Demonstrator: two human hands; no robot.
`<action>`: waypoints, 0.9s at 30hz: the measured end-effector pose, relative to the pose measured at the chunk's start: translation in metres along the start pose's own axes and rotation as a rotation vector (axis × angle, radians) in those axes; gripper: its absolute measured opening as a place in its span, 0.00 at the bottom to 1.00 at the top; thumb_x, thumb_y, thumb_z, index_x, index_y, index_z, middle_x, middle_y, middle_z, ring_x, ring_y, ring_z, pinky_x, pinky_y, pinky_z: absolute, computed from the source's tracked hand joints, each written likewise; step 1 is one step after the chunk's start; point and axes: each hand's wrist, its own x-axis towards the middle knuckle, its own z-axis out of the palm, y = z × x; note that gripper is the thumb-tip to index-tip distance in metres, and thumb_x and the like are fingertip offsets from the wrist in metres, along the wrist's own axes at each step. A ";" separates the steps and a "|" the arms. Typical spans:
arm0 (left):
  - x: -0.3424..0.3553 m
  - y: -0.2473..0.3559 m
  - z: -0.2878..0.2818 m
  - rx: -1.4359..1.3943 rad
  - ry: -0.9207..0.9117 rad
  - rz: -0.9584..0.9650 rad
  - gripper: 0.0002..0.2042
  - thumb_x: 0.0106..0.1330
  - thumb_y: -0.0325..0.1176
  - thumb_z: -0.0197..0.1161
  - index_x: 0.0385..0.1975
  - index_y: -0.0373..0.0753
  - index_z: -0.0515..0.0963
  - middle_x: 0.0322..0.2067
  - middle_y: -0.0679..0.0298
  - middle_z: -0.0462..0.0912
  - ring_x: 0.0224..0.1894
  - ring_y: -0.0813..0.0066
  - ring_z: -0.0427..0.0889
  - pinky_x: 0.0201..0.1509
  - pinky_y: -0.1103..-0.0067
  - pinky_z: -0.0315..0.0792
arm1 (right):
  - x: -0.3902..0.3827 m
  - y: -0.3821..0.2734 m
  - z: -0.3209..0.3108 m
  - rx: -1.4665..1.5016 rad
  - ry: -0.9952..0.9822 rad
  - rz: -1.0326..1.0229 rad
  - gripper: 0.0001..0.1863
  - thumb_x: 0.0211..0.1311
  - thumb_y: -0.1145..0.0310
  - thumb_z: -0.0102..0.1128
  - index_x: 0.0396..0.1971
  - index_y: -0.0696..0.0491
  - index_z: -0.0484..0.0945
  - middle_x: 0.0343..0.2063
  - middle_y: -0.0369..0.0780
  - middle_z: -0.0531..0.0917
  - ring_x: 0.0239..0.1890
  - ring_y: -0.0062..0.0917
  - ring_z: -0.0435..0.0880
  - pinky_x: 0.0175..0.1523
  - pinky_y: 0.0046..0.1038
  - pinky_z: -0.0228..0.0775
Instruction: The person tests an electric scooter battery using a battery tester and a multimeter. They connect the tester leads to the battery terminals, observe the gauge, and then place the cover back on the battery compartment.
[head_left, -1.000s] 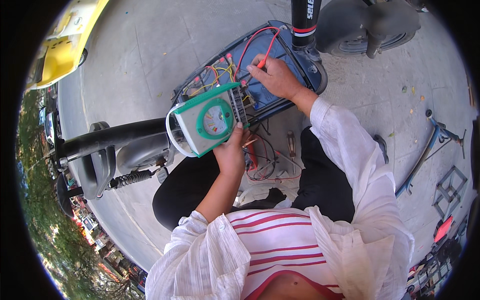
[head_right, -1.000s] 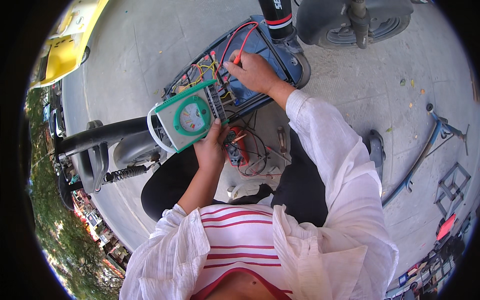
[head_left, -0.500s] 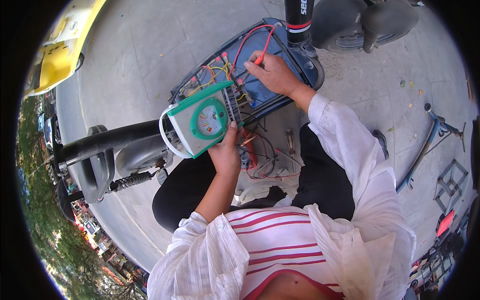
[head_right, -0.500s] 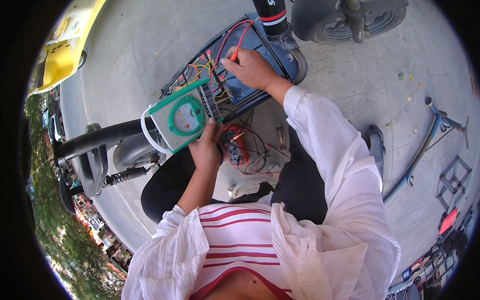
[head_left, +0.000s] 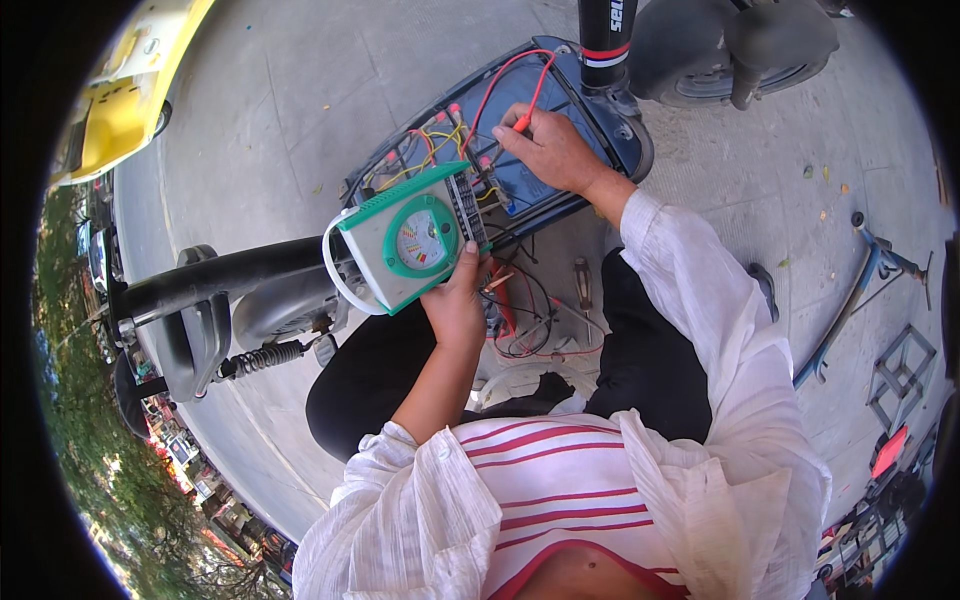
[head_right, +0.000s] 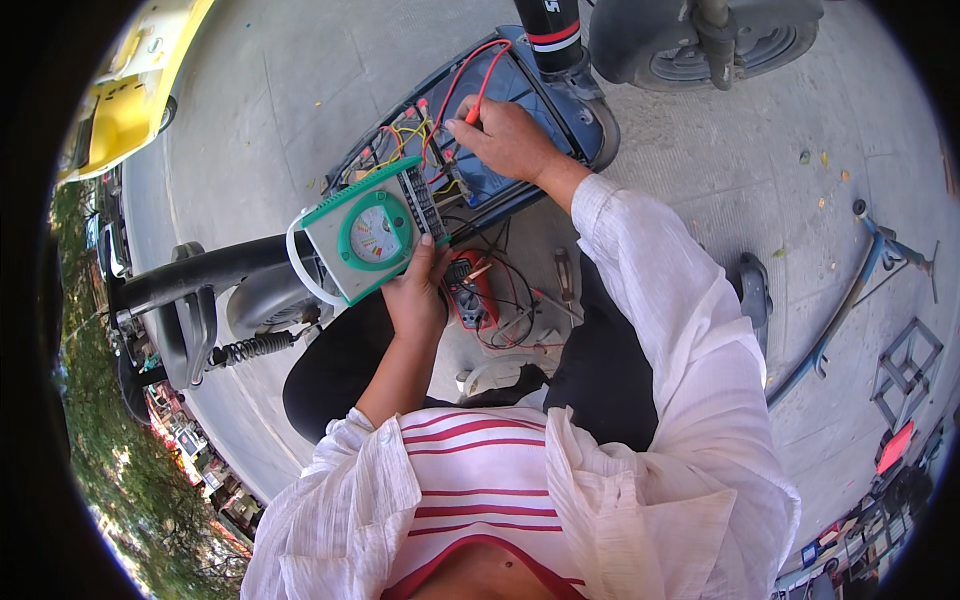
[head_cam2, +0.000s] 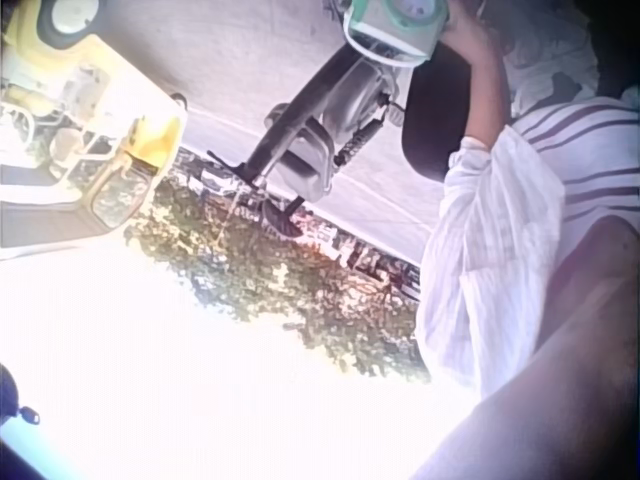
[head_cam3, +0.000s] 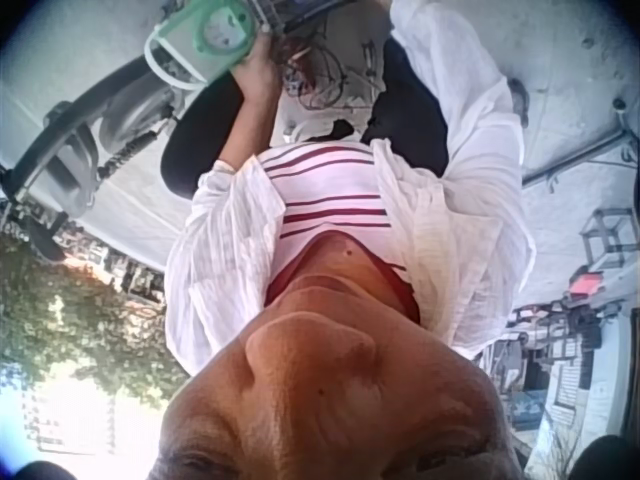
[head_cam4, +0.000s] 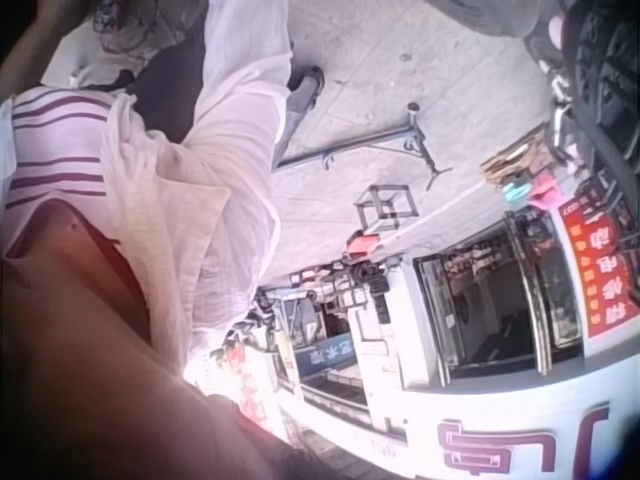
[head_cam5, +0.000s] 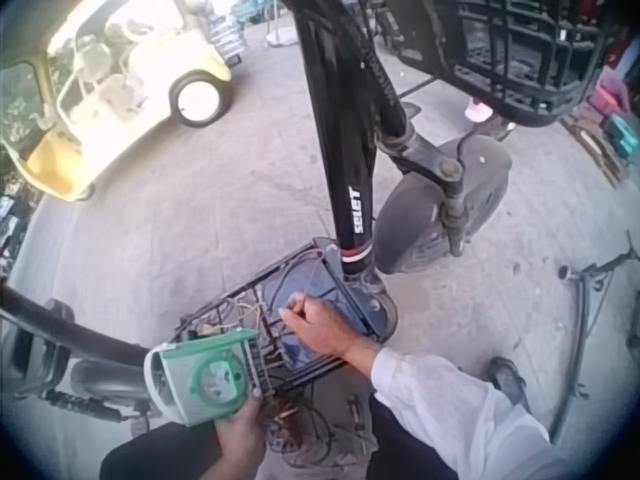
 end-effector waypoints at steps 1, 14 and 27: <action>0.000 0.000 0.000 -0.002 0.000 0.000 0.17 0.64 0.26 0.65 0.50 0.30 0.69 0.44 0.57 0.76 0.41 0.68 0.81 0.44 0.73 0.82 | 0.000 0.002 0.001 0.007 0.012 -0.019 0.15 0.66 0.59 0.57 0.32 0.58 0.76 0.21 0.39 0.80 0.26 0.24 0.78 0.33 0.27 0.69; 0.000 0.001 0.000 -0.022 0.004 -0.021 0.18 0.64 0.26 0.65 0.50 0.29 0.69 0.43 0.56 0.77 0.41 0.67 0.81 0.44 0.73 0.82 | 0.001 -0.001 0.003 -0.049 -0.001 -0.044 0.16 0.65 0.57 0.57 0.32 0.57 0.77 0.22 0.43 0.82 0.26 0.35 0.81 0.34 0.33 0.70; 0.000 0.003 0.002 -0.044 0.026 -0.056 0.16 0.64 0.26 0.65 0.48 0.30 0.70 0.42 0.56 0.78 0.39 0.67 0.82 0.43 0.72 0.82 | 0.001 -0.001 0.003 -0.092 -0.014 -0.040 0.15 0.64 0.58 0.57 0.30 0.57 0.77 0.21 0.43 0.82 0.25 0.36 0.81 0.32 0.35 0.70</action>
